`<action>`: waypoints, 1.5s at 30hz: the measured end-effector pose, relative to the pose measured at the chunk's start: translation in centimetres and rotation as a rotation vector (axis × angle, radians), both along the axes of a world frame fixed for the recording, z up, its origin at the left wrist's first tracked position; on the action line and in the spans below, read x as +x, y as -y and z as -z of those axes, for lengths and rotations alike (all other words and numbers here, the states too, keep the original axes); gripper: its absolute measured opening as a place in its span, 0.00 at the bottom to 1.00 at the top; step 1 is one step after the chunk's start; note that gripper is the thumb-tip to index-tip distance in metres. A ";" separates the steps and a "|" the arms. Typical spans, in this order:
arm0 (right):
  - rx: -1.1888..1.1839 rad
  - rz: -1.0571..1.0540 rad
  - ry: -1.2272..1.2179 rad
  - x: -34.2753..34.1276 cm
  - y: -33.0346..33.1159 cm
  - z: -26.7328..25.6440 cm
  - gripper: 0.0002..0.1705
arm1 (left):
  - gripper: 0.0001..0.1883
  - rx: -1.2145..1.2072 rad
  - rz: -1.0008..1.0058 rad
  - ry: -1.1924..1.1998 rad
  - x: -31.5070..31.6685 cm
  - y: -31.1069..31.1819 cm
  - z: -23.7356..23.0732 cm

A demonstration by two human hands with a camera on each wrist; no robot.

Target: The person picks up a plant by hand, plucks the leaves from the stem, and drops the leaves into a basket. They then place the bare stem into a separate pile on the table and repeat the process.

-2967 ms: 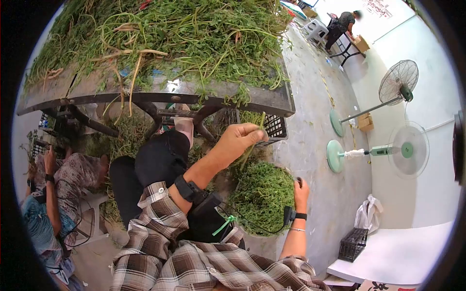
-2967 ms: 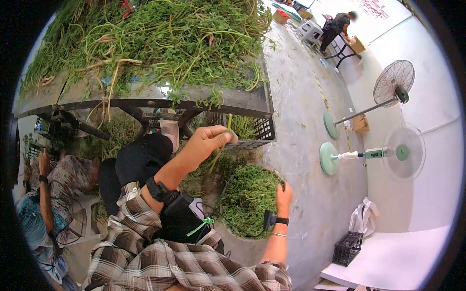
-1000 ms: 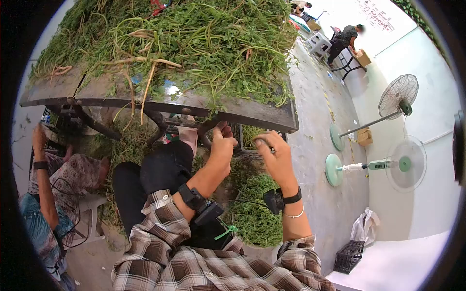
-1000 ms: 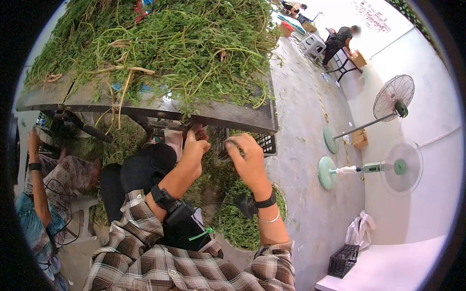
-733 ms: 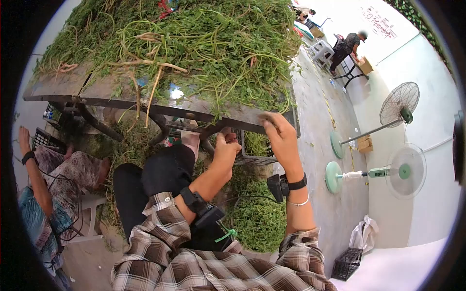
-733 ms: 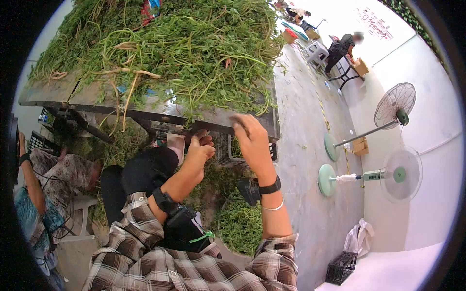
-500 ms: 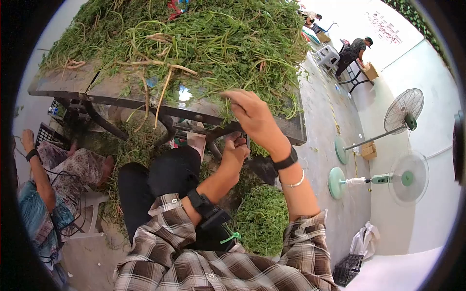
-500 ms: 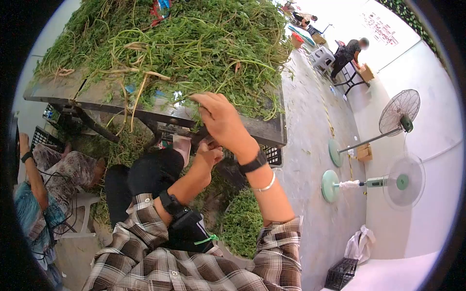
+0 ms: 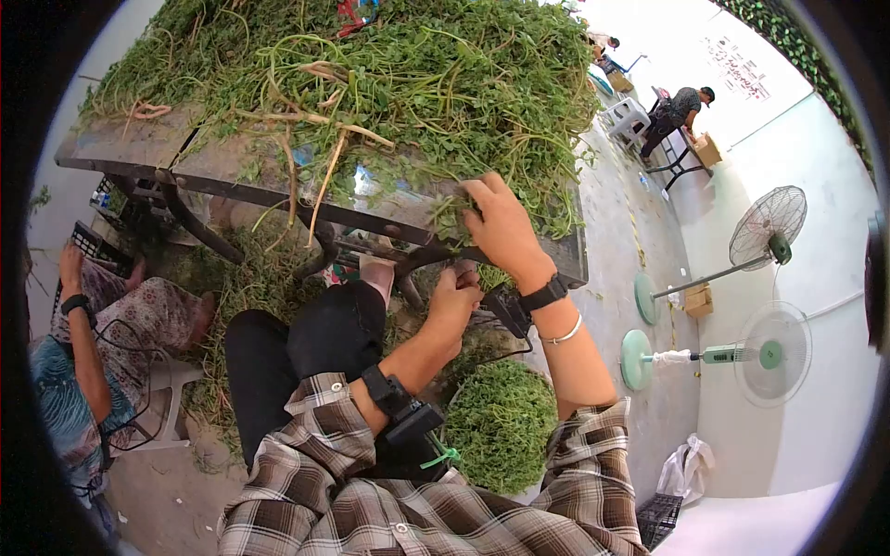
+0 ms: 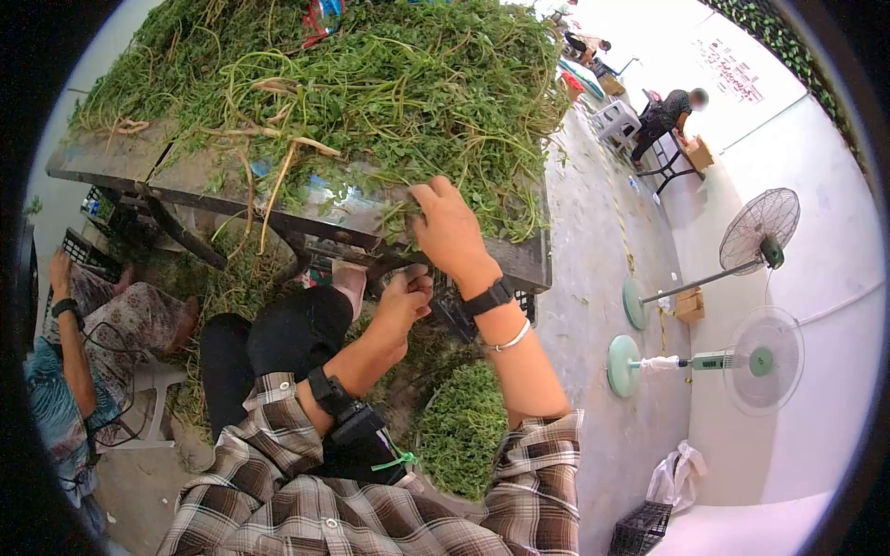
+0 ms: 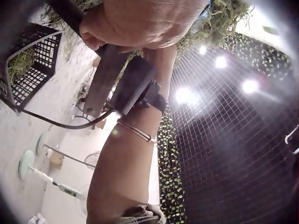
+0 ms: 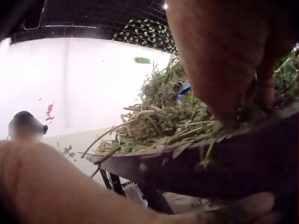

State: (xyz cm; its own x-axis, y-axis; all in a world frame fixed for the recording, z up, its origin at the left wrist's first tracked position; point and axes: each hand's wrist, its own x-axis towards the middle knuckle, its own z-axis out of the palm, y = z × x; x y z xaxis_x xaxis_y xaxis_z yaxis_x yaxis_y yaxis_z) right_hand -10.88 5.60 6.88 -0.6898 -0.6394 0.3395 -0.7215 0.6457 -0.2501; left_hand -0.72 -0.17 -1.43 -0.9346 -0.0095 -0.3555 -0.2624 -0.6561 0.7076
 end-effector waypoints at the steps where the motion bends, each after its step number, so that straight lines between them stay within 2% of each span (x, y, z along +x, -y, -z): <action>1: -0.013 0.042 0.021 -0.1 -0.5 0.0 0.21 | 0.22 0.003 0.008 -0.020 0.0 0.0 0.0; 6: -0.099 0.104 0.085 -0.3 -2.4 0.5 0.22 | 0.22 0.041 0.008 -0.037 -0.2 -0.1 0.6; 9: -0.100 0.094 -0.009 0.2 -2.2 -0.1 0.23 | 0.22 0.030 0.009 -0.050 -0.2 -0.1 0.6; 11: -0.022 0.008 -0.237 0.4 -1.4 -0.3 0.24 | 0.22 -0.001 0.021 -0.053 -0.3 -0.2 0.4; 15: 0.124 -0.030 -0.277 0.9 -0.2 -0.8 0.23 | 0.21 -0.026 0.038 -0.042 -0.2 0.0 0.3; 17: 0.185 0.000 -0.213 0.3 0.1 -0.6 0.20 | 0.21 -0.016 0.034 -0.030 -0.1 0.2 0.0; 21: 0.125 -0.044 -0.237 -0.7 0.1 -0.7 0.17 | 0.18 0.018 -0.018 -0.043 0.0 0.1 -0.4; 23: -0.121 -0.057 -0.202 -1.4 0.3 -1.4 0.14 | 0.19 -0.042 0.026 -0.013 0.0 0.1 -0.2; 24: -0.119 -0.057 -0.200 -1.8 0.4 -2.1 0.14 | 0.19 -0.040 0.026 -0.012 0.0 0.0 0.0; 26: -0.371 0.001 -0.186 -2.9 0.4 -4.3 0.12 | 0.18 -0.044 0.053 -0.017 -0.1 -0.2 0.1; 27: -0.371 0.001 -0.187 -3.3 0.3 -5.7 0.12 | 0.18 -0.044 0.053 -0.017 -0.1 -0.2 0.1; 29: -0.481 0.186 0.093 -3.9 -0.3 -9.1 0.11 | 0.17 -0.040 0.053 0.000 -0.1 -0.2 -0.1; 33: -1.063 -0.079 0.158 -5.3 -1.8 -15.1 0.11 | 0.17 -0.018 0.051 -0.017 -0.3 -0.2 0.7; 37: -1.187 -0.116 0.062 -4.7 -2.5 -16.1 0.11 | 0.17 -0.003 0.057 -0.016 0.0 -0.1 -0.2; 39: -0.830 0.058 0.361 -4.6 -3.0 -13.6 0.10 | 0.18 -0.004 0.049 -0.026 0.1 0.0 -0.6; 41: -0.829 0.073 0.333 -4.8 -3.3 -12.7 0.09 | 0.17 -0.018 0.075 -0.011 0.1 0.1 -0.7; 43: -1.040 -0.049 0.328 -4.6 -3.5 -12.7 0.08 | 0.17 -0.014 0.071 -0.016 0.1 0.0 -0.7; 45: -1.094 -0.023 0.326 -4.2 -3.9 -13.0 0.08 | 0.17 -0.027 0.086 -0.020 0.2 0.1 -0.6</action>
State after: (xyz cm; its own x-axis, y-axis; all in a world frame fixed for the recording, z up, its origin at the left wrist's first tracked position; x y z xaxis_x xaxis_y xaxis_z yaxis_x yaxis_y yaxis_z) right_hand -15.09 9.53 19.83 -0.8393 -0.1247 0.5292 -0.5279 -0.0457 -0.8481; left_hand -0.50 -0.23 -0.84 -0.9394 0.0612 -0.3374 -0.3024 -0.6121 0.7307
